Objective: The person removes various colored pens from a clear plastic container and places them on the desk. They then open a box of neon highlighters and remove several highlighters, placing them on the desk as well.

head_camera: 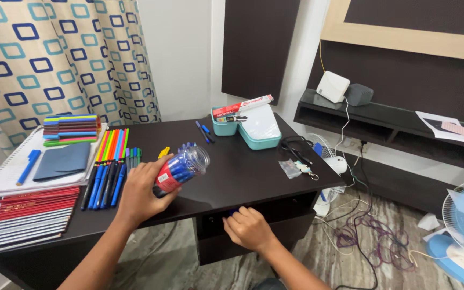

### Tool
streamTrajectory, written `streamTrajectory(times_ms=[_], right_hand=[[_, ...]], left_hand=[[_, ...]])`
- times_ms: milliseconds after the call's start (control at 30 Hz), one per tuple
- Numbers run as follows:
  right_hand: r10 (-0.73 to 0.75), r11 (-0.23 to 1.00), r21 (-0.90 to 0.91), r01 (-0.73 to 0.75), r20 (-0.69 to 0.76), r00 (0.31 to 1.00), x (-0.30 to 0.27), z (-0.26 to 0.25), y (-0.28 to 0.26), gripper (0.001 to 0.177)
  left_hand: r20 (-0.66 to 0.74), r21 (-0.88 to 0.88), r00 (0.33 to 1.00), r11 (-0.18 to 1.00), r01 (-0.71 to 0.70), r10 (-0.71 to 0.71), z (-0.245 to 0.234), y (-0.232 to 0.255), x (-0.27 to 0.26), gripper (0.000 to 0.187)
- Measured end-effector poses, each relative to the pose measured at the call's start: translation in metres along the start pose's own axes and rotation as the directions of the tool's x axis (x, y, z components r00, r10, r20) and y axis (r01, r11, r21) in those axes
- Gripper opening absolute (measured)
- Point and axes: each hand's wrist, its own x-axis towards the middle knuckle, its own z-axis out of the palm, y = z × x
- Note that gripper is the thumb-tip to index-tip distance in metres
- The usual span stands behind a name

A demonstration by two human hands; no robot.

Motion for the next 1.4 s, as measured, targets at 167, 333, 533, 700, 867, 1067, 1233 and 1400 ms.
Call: streamTrajectory(times_ms=[167,333,533,700,867,1067,1233,1400], right_hand=[[0.154,0.988,-0.046,-0.147,0.223,0.963,-0.026,0.056,0.003,0.015],[0.527,0.846,-0.292,-0.445,0.58,0.621,-0.035,0.107,0.026,0.036],[0.442,0.894,-0.178,-0.411,0.489,0.752,-0.056,0.135,0.051,0.041],[0.399,0.86,0.063,-0.507,0.538,0.743,-0.044,0.08,0.034,0.033],[-0.067,0.963,0.269,0.018,0.174,0.982,-0.009,0.001,-0.001,0.037],[-0.294,0.947,0.074,0.314,-0.2,0.935,0.048,-0.058,-0.019,0.046],[-0.135,0.974,0.126,0.189,-0.349,0.927,0.107,-0.071,-0.006,0.048],[0.162,0.977,0.199,-0.075,-0.47,0.868,0.158,-0.06,-0.001,0.048]], left_hand=[[0.003,0.008,0.999,0.999,0.042,-0.042,0.002,-0.001,0.0,0.079],[0.007,0.019,0.997,0.997,0.071,-0.072,0.003,-0.003,-0.001,0.076],[-0.019,0.001,0.999,0.999,0.043,-0.043,0.003,-0.004,-0.002,0.076],[-0.015,0.0,0.998,0.998,0.061,-0.061,0.003,-0.004,-0.002,0.077],[-0.024,-0.023,0.997,0.997,0.074,-0.075,0.002,-0.005,-0.003,0.079],[-0.038,-0.05,0.994,0.994,0.097,-0.099,0.003,-0.008,-0.004,0.08],[-0.043,-0.048,0.992,0.992,0.116,-0.118,0.004,-0.011,-0.005,0.081],[-0.05,-0.058,0.989,0.989,0.134,-0.137,0.003,-0.01,-0.005,0.08]])
